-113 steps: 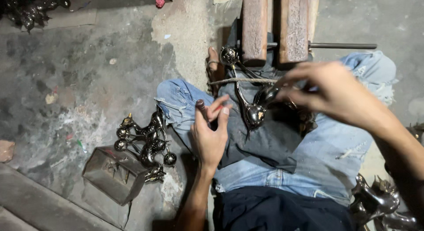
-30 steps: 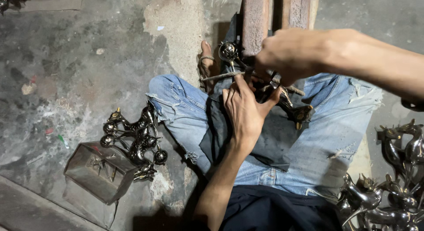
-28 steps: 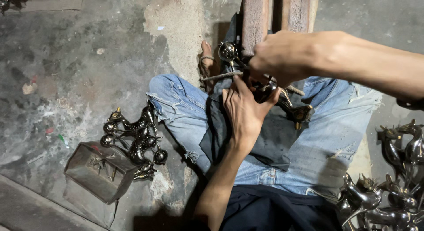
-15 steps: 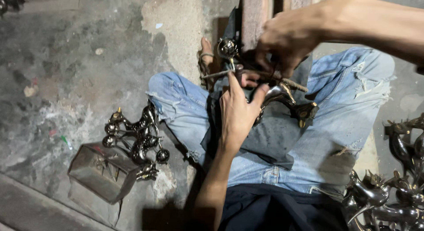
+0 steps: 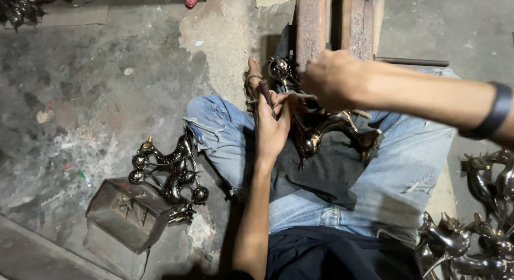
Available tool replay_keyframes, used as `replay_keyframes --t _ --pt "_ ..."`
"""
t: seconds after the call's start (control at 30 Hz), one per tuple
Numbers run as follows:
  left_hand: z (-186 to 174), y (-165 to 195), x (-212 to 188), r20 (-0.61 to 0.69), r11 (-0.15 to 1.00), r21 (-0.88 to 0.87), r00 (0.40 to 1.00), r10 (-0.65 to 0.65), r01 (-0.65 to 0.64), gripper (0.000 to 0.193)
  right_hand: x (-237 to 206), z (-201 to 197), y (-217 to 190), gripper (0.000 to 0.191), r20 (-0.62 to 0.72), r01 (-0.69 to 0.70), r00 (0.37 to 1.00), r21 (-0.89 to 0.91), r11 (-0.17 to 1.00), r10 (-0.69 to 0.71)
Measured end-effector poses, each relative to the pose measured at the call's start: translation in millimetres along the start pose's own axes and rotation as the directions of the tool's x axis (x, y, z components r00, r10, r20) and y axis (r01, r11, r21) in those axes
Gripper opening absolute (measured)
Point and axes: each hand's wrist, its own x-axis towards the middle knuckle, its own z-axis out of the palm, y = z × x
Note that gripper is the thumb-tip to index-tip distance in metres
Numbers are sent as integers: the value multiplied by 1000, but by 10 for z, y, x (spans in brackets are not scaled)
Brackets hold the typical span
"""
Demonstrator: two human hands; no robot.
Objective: The person sits on the floor with a polished metal animal figurine held against a wooden block by a rope. They hold a punch against the figurine's surface and strike it with a wooden mallet, repositioning the punch repeatedly to work different spots on the figurine.
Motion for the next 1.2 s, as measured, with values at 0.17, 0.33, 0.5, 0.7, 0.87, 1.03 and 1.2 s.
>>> replay_keyframes --t 0.17,0.33,0.5,0.7,0.87,1.03,1.2 --pt "-102 -106 1 57 989 -134 997 -51 58 29 134 64 -251 19 -153 94 982 -127 987 -113" --pt "-30 -16 1 11 999 -2 999 -32 32 25 -423 393 -481 17 -420 174 868 -241 955 -264" --pt "122 322 -78 -9 988 146 999 -41 42 23 -928 668 -570 37 -406 22 889 -427 904 -213" --pt "188 526 -39 164 842 488 971 172 -231 34 -933 759 -307 39 -228 91 954 -404 910 -196" --pt "274 496 31 75 698 710 996 58 -94 42 -904 757 -105 27 -619 199 726 -230 953 -301" --pt "276 549 32 107 751 639 986 131 -169 24 -751 609 34 26 -280 14 959 -71 997 -33" --pt "309 575 4 82 756 638 989 123 -147 23 -867 667 -255 30 -276 -144 949 56 988 154"
